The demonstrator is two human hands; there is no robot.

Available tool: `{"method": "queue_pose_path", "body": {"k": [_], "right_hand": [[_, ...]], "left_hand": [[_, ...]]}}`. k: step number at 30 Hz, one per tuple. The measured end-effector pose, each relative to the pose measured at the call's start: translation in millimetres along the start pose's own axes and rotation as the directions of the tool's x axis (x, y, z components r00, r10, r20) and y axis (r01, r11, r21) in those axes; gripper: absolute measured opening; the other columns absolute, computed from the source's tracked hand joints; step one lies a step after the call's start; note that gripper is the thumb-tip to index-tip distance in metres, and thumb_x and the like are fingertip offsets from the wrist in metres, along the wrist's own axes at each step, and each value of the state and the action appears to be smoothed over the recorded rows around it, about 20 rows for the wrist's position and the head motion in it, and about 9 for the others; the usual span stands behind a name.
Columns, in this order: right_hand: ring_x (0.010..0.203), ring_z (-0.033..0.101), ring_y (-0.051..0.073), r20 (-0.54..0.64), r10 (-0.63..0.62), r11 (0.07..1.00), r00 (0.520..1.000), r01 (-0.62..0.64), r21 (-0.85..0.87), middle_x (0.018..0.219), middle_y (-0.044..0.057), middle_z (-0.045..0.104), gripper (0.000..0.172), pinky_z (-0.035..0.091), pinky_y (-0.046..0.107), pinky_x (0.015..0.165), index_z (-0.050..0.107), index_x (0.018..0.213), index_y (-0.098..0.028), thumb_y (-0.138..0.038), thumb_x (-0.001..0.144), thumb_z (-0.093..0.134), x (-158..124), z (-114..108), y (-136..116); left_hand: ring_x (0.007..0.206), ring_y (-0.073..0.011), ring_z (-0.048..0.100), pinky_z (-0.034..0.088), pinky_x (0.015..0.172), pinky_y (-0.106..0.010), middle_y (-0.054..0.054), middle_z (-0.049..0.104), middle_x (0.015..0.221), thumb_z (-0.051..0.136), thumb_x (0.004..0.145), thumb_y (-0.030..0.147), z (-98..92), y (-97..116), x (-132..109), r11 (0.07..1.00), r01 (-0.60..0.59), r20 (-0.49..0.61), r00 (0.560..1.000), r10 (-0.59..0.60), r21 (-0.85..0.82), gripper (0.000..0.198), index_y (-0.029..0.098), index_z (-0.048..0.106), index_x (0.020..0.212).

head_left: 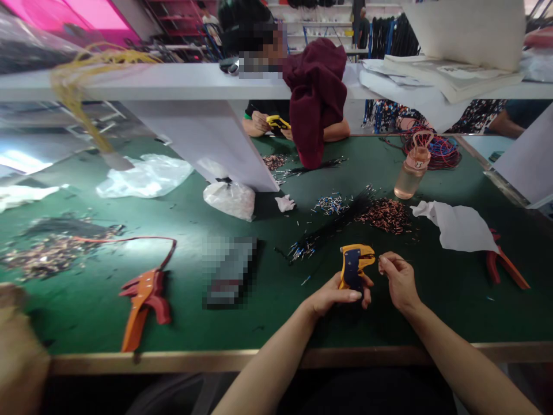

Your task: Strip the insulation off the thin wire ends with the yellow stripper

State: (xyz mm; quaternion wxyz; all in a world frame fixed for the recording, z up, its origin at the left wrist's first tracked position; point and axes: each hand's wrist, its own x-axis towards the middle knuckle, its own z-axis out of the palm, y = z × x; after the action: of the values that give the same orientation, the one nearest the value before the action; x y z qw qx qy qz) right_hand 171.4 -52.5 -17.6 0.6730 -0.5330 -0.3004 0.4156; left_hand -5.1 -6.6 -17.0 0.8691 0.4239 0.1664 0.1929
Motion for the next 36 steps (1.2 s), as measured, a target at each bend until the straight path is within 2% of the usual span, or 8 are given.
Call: {"method": "queue_pose_path", "body": {"k": [5, 8, 18, 36], "right_hand": [[0.060, 0.049, 0.014, 0.001, -0.165, 0.980, 0.986, 0.164, -0.111, 0.062, -0.001, 0.054, 0.029, 0.043, 0.028, 0.058, 0.062, 0.059, -0.021, -0.040, 0.076, 0.075, -1, 0, -5], [0.060, 0.049, 0.014, -0.018, -0.207, 0.966, 0.978, 0.201, -0.161, 0.063, -0.001, 0.055, 0.026, 0.043, 0.027, 0.056, 0.063, 0.061, -0.020, -0.039, 0.076, 0.074, -1, 1, -9], [0.058, 0.048, 0.013, -0.081, -0.190, 0.970, 0.978, 0.175, -0.168, 0.060, -0.002, 0.052, 0.028, 0.044, 0.027, 0.057, 0.062, 0.061, -0.020, -0.041, 0.076, 0.073, -1, 3, -11], [0.058, 0.047, 0.013, -0.026, -0.201, 0.965, 0.979, 0.193, -0.179, 0.062, -0.001, 0.054, 0.032, 0.043, 0.026, 0.055, 0.063, 0.062, -0.020, -0.046, 0.076, 0.075, -3, 3, -8]], "left_hand": [[0.071, -0.0179, 0.066, 0.048, 0.075, -0.031, -0.008, 0.072, 0.080, 0.084, 0.066, 0.040, -1.9, -1, 1, 1.000, 0.002, 0.010, 1.000, -0.003, 0.016, 0.050, 0.011, 0.069, 0.104], [0.072, -0.0182, 0.066, 0.048, 0.076, -0.032, -0.008, 0.072, 0.081, 0.085, 0.066, 0.040, -1.8, -2, 1, 1.000, 0.006, -0.004, 1.000, -0.006, 0.018, 0.050, 0.011, 0.069, 0.104], [0.073, -0.0186, 0.065, 0.047, 0.077, -0.033, -0.007, 0.071, 0.080, 0.083, 0.068, 0.040, -1.3, -3, -1, 0.999, 0.015, 0.007, 1.000, -0.015, 0.036, 0.050, 0.012, 0.067, 0.106], [0.067, -0.0175, 0.063, 0.049, 0.071, -0.032, -0.005, 0.068, 0.073, 0.085, 0.066, 0.042, 1.1, -5, 1, 0.999, 0.011, -0.038, 0.999, -0.010, 0.034, 0.049, 0.011, 0.068, 0.100]]}}
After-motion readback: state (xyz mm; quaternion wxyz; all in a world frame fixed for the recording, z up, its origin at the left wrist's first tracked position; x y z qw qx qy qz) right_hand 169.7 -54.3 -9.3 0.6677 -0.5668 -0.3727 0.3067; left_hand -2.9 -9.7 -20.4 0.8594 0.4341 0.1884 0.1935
